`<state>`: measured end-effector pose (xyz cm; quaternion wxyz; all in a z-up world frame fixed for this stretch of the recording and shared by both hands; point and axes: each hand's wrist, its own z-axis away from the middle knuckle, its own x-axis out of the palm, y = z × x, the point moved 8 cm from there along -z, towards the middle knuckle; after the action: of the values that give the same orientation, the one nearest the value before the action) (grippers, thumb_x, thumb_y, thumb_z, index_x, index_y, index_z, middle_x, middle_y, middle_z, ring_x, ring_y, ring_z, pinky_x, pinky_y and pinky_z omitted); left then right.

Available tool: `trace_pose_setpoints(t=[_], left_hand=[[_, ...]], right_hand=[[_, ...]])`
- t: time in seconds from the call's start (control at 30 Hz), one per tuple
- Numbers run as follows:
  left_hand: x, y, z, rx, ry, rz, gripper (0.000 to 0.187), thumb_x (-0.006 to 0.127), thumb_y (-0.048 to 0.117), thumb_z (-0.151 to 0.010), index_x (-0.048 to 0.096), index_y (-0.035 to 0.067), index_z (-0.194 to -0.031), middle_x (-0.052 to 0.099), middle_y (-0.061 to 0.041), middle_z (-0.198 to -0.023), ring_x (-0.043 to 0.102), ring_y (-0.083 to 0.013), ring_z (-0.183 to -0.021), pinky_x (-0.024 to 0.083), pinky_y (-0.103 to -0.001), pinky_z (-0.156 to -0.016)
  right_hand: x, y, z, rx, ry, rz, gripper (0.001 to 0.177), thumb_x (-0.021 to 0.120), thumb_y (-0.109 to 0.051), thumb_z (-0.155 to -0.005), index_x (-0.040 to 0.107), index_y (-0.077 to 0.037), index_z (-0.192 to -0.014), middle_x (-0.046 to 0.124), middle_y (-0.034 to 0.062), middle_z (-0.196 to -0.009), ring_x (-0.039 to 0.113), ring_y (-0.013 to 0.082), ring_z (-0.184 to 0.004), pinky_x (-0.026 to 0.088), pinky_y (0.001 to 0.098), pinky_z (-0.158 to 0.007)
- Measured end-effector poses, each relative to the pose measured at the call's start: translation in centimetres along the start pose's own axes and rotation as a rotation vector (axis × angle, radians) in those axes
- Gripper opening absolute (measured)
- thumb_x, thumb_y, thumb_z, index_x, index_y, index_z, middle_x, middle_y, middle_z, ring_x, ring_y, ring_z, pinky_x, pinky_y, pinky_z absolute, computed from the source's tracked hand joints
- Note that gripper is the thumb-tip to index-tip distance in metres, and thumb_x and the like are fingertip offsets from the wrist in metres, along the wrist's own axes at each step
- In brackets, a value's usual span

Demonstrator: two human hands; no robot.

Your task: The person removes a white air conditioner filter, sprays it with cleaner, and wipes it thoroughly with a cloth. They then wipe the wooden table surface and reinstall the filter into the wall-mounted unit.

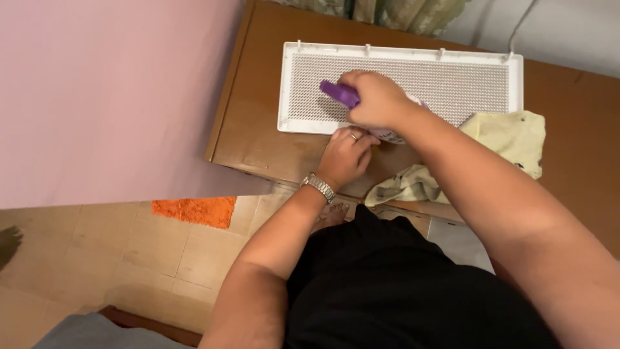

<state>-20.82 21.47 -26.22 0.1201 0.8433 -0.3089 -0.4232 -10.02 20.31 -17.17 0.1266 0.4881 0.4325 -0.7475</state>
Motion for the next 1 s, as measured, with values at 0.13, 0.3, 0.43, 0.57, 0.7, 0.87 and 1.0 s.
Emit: trace_pose_setpoints(t=[0.13, 0.3, 0.43, 0.57, 0.7, 0.87, 1.0], left_hand=[[0.3, 0.6, -1.7, 0.022, -0.017, 0.009, 0.023, 0.067, 0.017, -0.087, 0.068, 0.023, -0.110, 0.064, 0.001, -0.092, 0.066, -0.0194, -0.097, 0.051, -0.039, -0.094], [3.3, 2.7, -3.7, 0.092, -0.082, 0.096, 0.021, 0.065, 0.014, -0.088, 0.067, 0.020, -0.108, 0.064, 0.000, -0.101, 0.065, -0.0205, -0.106, 0.050, -0.040, -0.096], [4.2, 7.9, -6.5, 0.121, -0.178, 0.237, 0.022, 0.061, 0.006, -0.089, 0.067, 0.013, -0.108, 0.064, -0.006, -0.104, 0.060, -0.0296, -0.097, 0.042, -0.044, -0.086], [10.7, 12.6, -8.1, 0.083, -0.405, 0.263, 0.039, 0.064, 0.024, -0.092, 0.061, 0.008, -0.127, 0.064, -0.015, -0.121, 0.060, -0.0325, -0.115, 0.047, -0.049, -0.099], [19.9, 15.8, -7.1, -0.174, -0.691, 0.417, 0.099, 0.080, 0.020, -0.081, 0.021, -0.001, -0.158, 0.017, -0.034, -0.165, 0.022, -0.0457, -0.153, 0.026, -0.047, -0.124], [26.7, 20.7, -4.9, 0.041, -0.934, 0.465, 0.055, 0.064, 0.011, -0.079, 0.059, 0.008, -0.134, 0.063, -0.019, -0.121, 0.061, -0.0387, -0.125, 0.050, -0.044, -0.110], [25.2, 24.2, -4.5, 0.155, -1.127, 0.487, 0.050, 0.060, 0.013, -0.079, 0.074, 0.027, -0.125, 0.071, -0.009, -0.110, 0.068, -0.0286, -0.115, 0.052, -0.039, -0.105]], right_hand=[[-3.3, 1.1, 1.8, 0.066, 0.034, 0.109, 0.059, 0.063, -0.015, -0.063, 0.073, -0.010, -0.121, 0.074, 0.0149, -0.105, 0.069, 0.0422, -0.106, 0.054, 0.0571, -0.086], [-5.5, 6.8, 4.1, 0.187, 0.105, 0.131, 0.060, 0.065, -0.012, -0.067, 0.069, -0.006, -0.127, 0.072, 0.0192, -0.110, 0.069, 0.0456, -0.108, 0.054, 0.0579, -0.089], [-8.5, 11.7, 8.7, 0.435, 0.126, 0.099, 0.046, 0.060, -0.013, -0.066, 0.069, -0.011, -0.111, 0.071, 0.0179, -0.106, 0.066, 0.0456, -0.093, 0.050, 0.0537, -0.069], [-11.4, 17.5, 14.5, 0.595, 0.218, 0.032, 0.054, 0.056, -0.012, -0.064, 0.068, -0.007, -0.117, 0.072, 0.0230, -0.102, 0.066, 0.0471, -0.094, 0.052, 0.0525, -0.072], [-13.4, 19.7, 20.5, 0.872, 0.204, -0.095, 0.057, 0.053, -0.009, -0.065, 0.066, -0.009, -0.121, 0.070, 0.0180, -0.100, 0.066, 0.0409, -0.089, 0.052, 0.0485, -0.070], [-11.6, 23.4, 25.1, 0.932, 0.246, -0.084, 0.055, 0.063, -0.014, -0.068, 0.073, -0.010, -0.122, 0.074, 0.0206, -0.105, 0.067, 0.0425, -0.114, 0.053, 0.0519, -0.091], [-11.4, 22.6, 27.4, 1.012, 0.209, -0.146, 0.048, 0.064, -0.011, -0.060, 0.076, -0.007, -0.107, 0.074, 0.0205, -0.094, 0.069, 0.0405, -0.109, 0.052, 0.0468, -0.090]])
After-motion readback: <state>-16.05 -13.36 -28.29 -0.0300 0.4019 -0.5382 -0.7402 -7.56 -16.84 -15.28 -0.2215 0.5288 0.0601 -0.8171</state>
